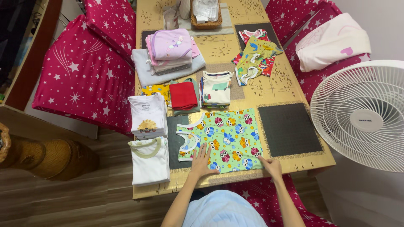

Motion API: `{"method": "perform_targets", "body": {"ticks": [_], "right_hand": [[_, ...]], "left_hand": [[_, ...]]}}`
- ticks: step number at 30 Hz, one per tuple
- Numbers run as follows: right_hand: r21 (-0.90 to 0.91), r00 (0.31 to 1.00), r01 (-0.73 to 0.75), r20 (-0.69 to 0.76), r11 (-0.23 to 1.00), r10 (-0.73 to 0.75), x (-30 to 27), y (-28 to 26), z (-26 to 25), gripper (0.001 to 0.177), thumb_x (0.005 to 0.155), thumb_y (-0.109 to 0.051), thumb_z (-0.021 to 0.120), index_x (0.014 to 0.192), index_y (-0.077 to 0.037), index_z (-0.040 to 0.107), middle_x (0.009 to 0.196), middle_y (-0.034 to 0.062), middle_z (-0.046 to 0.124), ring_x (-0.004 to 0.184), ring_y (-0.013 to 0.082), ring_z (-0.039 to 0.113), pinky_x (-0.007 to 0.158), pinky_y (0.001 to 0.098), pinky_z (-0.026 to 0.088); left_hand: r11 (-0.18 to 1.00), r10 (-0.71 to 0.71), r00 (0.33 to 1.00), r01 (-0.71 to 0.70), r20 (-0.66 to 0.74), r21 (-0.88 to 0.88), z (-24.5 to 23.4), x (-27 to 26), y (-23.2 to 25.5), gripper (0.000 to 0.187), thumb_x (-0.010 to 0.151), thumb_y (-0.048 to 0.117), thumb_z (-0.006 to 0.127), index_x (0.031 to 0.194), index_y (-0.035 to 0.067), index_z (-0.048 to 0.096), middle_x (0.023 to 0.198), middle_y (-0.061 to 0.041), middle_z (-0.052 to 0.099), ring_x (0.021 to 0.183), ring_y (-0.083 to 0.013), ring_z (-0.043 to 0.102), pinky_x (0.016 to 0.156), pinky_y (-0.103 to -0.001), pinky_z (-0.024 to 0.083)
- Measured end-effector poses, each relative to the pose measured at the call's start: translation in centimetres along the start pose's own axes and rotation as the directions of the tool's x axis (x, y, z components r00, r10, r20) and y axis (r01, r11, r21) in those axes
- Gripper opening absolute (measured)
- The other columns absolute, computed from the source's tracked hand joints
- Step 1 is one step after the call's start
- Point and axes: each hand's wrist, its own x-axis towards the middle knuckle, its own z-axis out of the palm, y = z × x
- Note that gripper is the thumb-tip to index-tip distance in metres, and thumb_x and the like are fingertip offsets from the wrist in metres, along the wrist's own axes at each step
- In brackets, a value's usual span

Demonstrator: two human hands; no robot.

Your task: The person folds several small pieces of children's clothing on a dining table. They pick up each item, smooth it out, fold it into a compact square, and place it into a growing stack.

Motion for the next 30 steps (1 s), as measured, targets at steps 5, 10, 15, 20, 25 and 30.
{"method": "perform_targets", "body": {"ticks": [5,10,15,20,25,30], "right_hand": [[0.151,0.976,-0.019,0.215,0.988,-0.014,-1.2,1.4,-1.6,0.034,0.077,-0.031,0.083,0.094,-0.002,0.085,0.072,0.0105,0.076,0.068,0.0176,0.069,0.074,0.0331,0.055],[0.15,0.961,-0.009,0.274,0.989,-0.033,-1.4,2.0,-1.8,0.023,0.073,-0.015,0.085,0.091,0.0,0.083,0.077,0.0102,0.08,0.071,0.0168,0.071,0.073,0.032,0.054],[-0.209,0.97,-0.046,0.224,0.977,0.094,-0.8,1.3,-2.0,0.019,0.073,-0.007,0.085,0.09,0.0,0.079,0.088,0.0145,0.081,0.079,0.0205,0.075,0.077,0.0324,0.057],[-0.185,0.846,0.442,-0.238,0.878,-0.476,-2.8,-2.5,4.3,0.025,0.087,-0.004,0.064,0.11,0.001,0.069,0.114,0.0198,0.067,0.107,0.0329,0.064,0.096,0.0434,0.051],[-0.33,0.746,0.658,0.161,0.677,-0.646,-6.2,-6.3,13.1,0.059,0.096,-0.028,0.054,0.149,-0.004,0.044,0.147,0.02,0.049,0.131,0.0369,0.05,0.111,0.0497,0.04],[-0.617,0.482,0.727,0.146,0.301,-0.864,-5.9,-5.1,12.6,0.062,0.1,-0.041,0.039,0.155,-0.012,0.036,0.164,0.0179,0.025,0.147,0.034,0.031,0.113,0.0632,0.019]], "left_hand": [[0.975,0.157,0.961,-0.187,-0.228,-0.117,-0.7,-1.4,0.8,0.079,0.07,0.049,0.086,0.133,0.01,0.058,0.149,-0.018,0.042,0.141,-0.0347,0.037,0.115,-0.051,0.028],[0.898,0.388,0.889,-0.424,-0.242,-0.12,-0.6,-3.7,1.0,0.03,0.083,0.031,0.082,0.099,0.009,0.071,0.109,-0.008,0.063,0.108,-0.0273,0.058,0.098,-0.044,0.044],[0.916,0.307,0.92,-0.355,-0.242,-0.186,-1.0,-3.8,1.0,0.016,0.086,0.02,0.073,0.084,0.006,0.065,0.092,-0.01,0.062,0.095,-0.0284,0.06,0.088,-0.043,0.047],[0.962,0.079,0.97,-0.134,-0.229,-0.237,0.5,-1.2,2.2,0.022,0.1,0.03,0.066,0.103,0.008,0.066,0.104,-0.01,0.065,0.104,-0.0287,0.061,0.095,-0.044,0.048],[0.991,0.13,0.901,-0.107,-0.413,0.08,2.8,0.3,2.1,0.069,0.096,0.043,0.062,0.149,0.003,0.044,0.161,-0.015,0.037,0.144,-0.0331,0.036,0.114,-0.054,0.029],[0.997,0.069,0.969,-0.056,-0.236,0.06,2.3,-0.5,1.0,0.085,0.097,0.059,0.054,0.159,0.008,0.028,0.169,-0.011,0.016,0.154,-0.0299,0.016,0.12,-0.055,0.013]]}}
